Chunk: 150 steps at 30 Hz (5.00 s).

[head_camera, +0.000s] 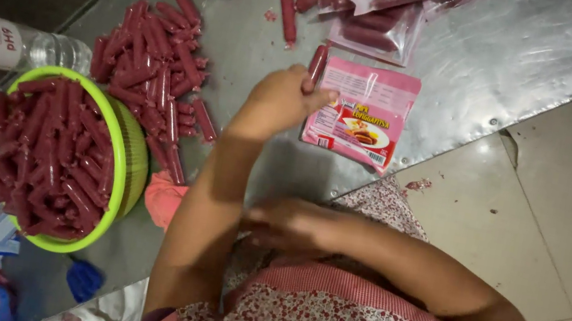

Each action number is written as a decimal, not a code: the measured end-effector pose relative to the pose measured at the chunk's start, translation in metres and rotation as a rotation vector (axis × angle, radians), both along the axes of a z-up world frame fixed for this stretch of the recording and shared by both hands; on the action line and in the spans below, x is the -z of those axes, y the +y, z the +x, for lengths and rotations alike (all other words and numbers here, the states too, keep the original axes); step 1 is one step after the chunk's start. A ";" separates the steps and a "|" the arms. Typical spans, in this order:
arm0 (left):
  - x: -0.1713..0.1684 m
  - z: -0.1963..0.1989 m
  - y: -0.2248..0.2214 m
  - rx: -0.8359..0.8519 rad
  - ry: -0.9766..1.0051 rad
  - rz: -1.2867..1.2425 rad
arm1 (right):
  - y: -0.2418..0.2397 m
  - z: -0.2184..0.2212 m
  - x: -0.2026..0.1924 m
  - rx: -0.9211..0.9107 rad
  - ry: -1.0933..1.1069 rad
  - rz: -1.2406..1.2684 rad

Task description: The person places hot dogs into individual plastic packets and then gathers the filled packets together.

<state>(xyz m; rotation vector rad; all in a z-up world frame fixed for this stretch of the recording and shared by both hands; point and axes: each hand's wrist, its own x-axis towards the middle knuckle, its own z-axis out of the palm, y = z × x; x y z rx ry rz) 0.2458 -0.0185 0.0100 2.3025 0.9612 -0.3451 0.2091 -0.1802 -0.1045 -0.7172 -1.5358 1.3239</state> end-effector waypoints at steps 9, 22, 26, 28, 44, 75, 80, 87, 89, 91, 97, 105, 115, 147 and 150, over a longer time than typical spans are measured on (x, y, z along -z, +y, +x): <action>0.050 -0.029 -0.023 -0.209 -0.037 -0.057 | -0.048 0.119 0.004 1.016 -0.835 0.293; 0.106 -0.041 -0.044 -0.300 -0.512 0.228 | -0.026 0.164 0.016 1.378 -0.432 -0.374; 0.116 -0.048 -0.043 -0.403 -0.573 0.138 | -0.020 0.181 0.011 1.297 -0.634 -0.467; 0.125 -0.053 -0.045 -0.381 -0.653 0.209 | -0.019 0.183 0.012 1.297 -0.640 -0.496; 0.158 -0.063 -0.044 -0.224 -0.833 0.367 | -0.008 0.178 -0.003 1.347 -0.505 -0.579; 0.169 -0.053 -0.042 -0.162 -0.796 0.524 | -0.017 0.206 -0.036 1.335 0.217 -0.512; 0.172 -0.052 -0.040 -0.162 -0.801 0.532 | -0.028 0.237 -0.019 1.456 0.013 -0.332; 0.164 -0.055 -0.041 -0.169 -0.747 0.452 | -0.047 0.278 -0.022 1.377 0.559 0.119; 0.161 -0.056 -0.041 -0.188 -0.762 0.440 | -0.045 0.240 -0.062 1.423 0.615 -0.134; 0.162 -0.054 -0.038 -0.248 -0.797 0.311 | -0.043 0.213 -0.066 1.313 0.632 -0.179; 0.113 -0.079 -0.047 -0.461 -1.235 -0.594 | -0.014 0.150 -0.012 1.069 0.804 -0.286; 0.073 -0.153 -0.077 -0.602 -1.186 -0.493 | -0.012 0.058 -0.056 0.858 0.460 -0.505; 0.071 -0.174 -0.072 -0.586 -0.922 -0.017 | -0.007 0.036 -0.039 0.783 0.296 -0.520; 0.152 -0.177 0.069 -0.450 -0.136 0.908 | -0.064 0.124 -0.032 1.214 0.285 -0.457; 0.140 -0.178 0.071 -0.507 -0.109 0.670 | -0.067 0.129 -0.027 1.165 0.274 -0.455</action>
